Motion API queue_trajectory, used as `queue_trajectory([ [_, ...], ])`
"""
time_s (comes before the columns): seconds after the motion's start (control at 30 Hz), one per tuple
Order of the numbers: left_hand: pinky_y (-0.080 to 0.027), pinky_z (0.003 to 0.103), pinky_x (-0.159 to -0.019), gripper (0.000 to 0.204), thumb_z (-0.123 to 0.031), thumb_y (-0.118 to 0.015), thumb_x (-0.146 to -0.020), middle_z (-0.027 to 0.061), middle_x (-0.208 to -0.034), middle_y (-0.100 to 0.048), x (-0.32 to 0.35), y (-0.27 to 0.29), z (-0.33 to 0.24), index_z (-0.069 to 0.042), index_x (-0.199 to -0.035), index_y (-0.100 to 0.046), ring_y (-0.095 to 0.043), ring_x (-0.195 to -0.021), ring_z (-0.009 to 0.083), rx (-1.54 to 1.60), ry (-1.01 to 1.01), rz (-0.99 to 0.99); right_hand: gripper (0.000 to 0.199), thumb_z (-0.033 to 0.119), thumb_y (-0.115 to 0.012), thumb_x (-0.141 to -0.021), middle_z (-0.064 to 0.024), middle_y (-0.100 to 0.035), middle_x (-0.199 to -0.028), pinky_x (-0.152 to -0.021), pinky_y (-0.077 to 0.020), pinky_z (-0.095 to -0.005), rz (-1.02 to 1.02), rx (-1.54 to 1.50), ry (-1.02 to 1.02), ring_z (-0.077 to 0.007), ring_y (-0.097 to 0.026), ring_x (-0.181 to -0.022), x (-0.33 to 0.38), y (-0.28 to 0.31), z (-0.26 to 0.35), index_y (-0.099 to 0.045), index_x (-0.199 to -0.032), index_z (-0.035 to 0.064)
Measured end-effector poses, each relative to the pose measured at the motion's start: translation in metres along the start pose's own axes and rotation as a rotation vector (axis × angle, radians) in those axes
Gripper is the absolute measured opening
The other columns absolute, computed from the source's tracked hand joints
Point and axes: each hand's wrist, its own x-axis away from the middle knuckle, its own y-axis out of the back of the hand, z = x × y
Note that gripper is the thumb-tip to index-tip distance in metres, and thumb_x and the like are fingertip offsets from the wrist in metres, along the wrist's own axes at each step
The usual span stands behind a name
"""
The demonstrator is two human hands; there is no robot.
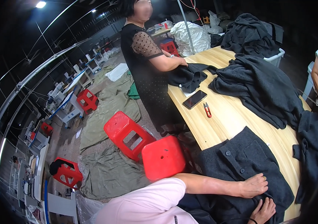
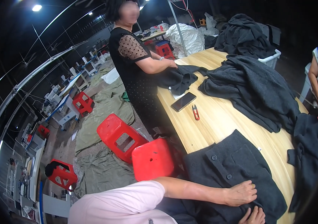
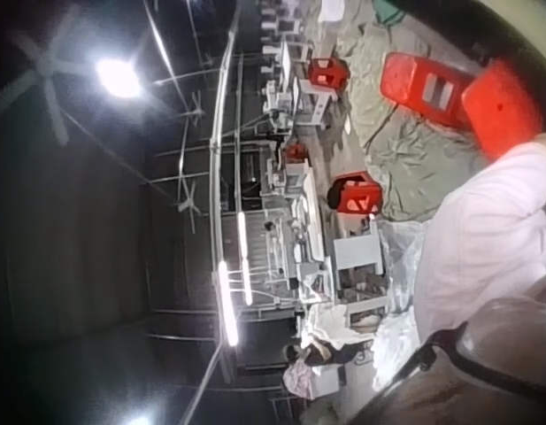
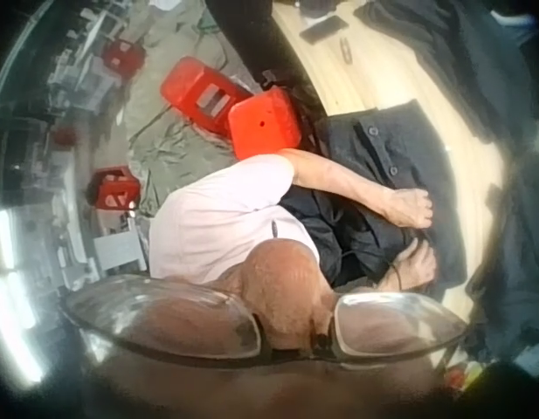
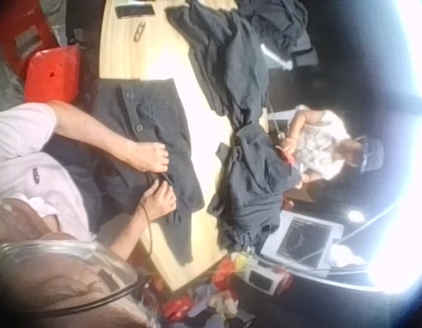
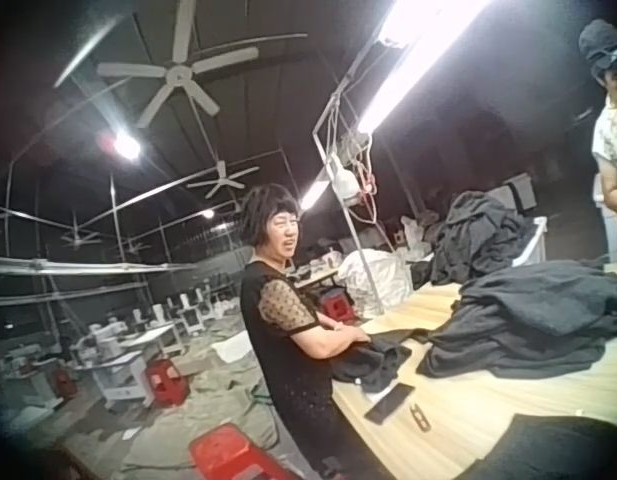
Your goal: Buttoning and arranging dark gray knitted sweaters on a wooden table in a workshop environment.
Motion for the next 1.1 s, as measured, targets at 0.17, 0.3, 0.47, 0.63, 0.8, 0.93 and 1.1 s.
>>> queue_trajectory([
  [0.17, -0.051, 0.038, -0.084, 0.014, -0.02, -0.07, -0.086, 0.0069, -0.088, -0.068, -0.026, -0.029, -0.025, -0.007, -0.085, -0.072, -0.068, -0.094, 0.025, -0.034, -0.03, -0.055, 0.025, 0.035, -0.068, -0.107, -0.0068, -0.077, -0.106, -0.078, -0.0559, -0.048, 0.018, -0.128, -0.031, -0.0325, -0.073, -0.094, 0.002, -0.002, -0.026, -0.079, -0.116, 0.015],
  [0.3, -0.056, 0.037, -0.073, 0.014, -0.019, -0.07, -0.087, 0.0088, -0.09, -0.067, -0.033, -0.041, -0.03, -0.005, -0.084, -0.07, -0.068, -0.09, 0.0265, 0.064, -0.019, -0.071, 0.021, 0.028, -0.07, -0.102, -0.008, -0.078, -0.104, -0.078, -0.0572, -0.0476, 0.118, -0.118, -0.021, -0.0333, -0.073, -0.092, -0.001, 0.0, -0.028, -0.079, -0.113, 0.0126],
  [0.47, -0.052, 0.044, -0.086, 0.014, -0.018, -0.074, -0.09, 0.0101, -0.095, -0.066, -0.018, -0.041, -0.026, -0.005, -0.089, -0.069, -0.065, -0.095, 0.0304, 0.509, 0.126, -0.22, 0.014, 0.023, -0.073, -0.103, -0.0082, -0.077, -0.097, -0.074, -0.0576, -0.0461, -0.067, -0.125, -0.008, -0.0319, -0.073, -0.085, 0.006, -0.016, -0.017, -0.081, -0.105, 0.012],
  [0.63, -0.041, 0.047, -0.098, 0.013, -0.019, -0.076, -0.093, 0.0079, -0.095, -0.066, -0.019, -0.036, -0.016, -0.008, -0.092, -0.069, -0.064, -0.101, 0.0285, 0.776, 0.229, -0.048, 0.013, 0.018, -0.078, -0.105, -0.0067, -0.077, -0.089, -0.07, -0.0571, -0.0422, -0.318, -0.143, 0.098, -0.0282, -0.072, -0.077, -0.004, -0.001, -0.004, -0.083, -0.096, 0.0091],
  [0.8, -0.04, 0.047, -0.099, 0.011, -0.02, -0.077, -0.092, 0.0063, -0.09, -0.068, -0.023, -0.048, -0.03, -0.011, -0.093, -0.071, -0.066, -0.097, 0.029, 0.754, 0.19, -0.086, 0.013, -0.002, -0.074, -0.101, -0.0201, -0.076, -0.114, -0.09, -0.0603, -0.0485, -0.198, -0.198, 0.105, -0.0396, -0.073, -0.102, 0.061, -0.049, -0.056, -0.075, -0.114, -0.0022],
  [0.93, -0.052, 0.049, -0.093, 0.019, -0.026, -0.074, -0.09, 0.009, -0.097, -0.081, -0.028, -0.017, -0.025, -0.011, -0.095, -0.084, -0.076, -0.099, 0.0308, 0.544, 0.105, -0.046, 0.017, -0.002, -0.077, -0.096, -0.015, -0.079, -0.107, -0.087, -0.0612, -0.0481, -0.193, -0.204, 0.066, -0.0364, -0.076, -0.097, 0.034, -0.024, -0.031, -0.08, -0.112, 0.0028],
  [1.1, -0.052, 0.048, -0.092, 0.015, -0.021, -0.071, -0.101, 0.01, -0.098, -0.081, -0.021, -0.011, 0.004, -0.009, -0.102, -0.08, -0.077, -0.098, 0.0307, 0.618, 0.165, 0.022, 0.022, -0.004, -0.077, -0.088, -0.0117, -0.078, -0.11, -0.084, -0.0616, -0.043, -0.246, -0.304, 0.03, -0.032, -0.076, -0.094, 0.017, -0.044, -0.015, -0.079, -0.108, 0.0035],
])
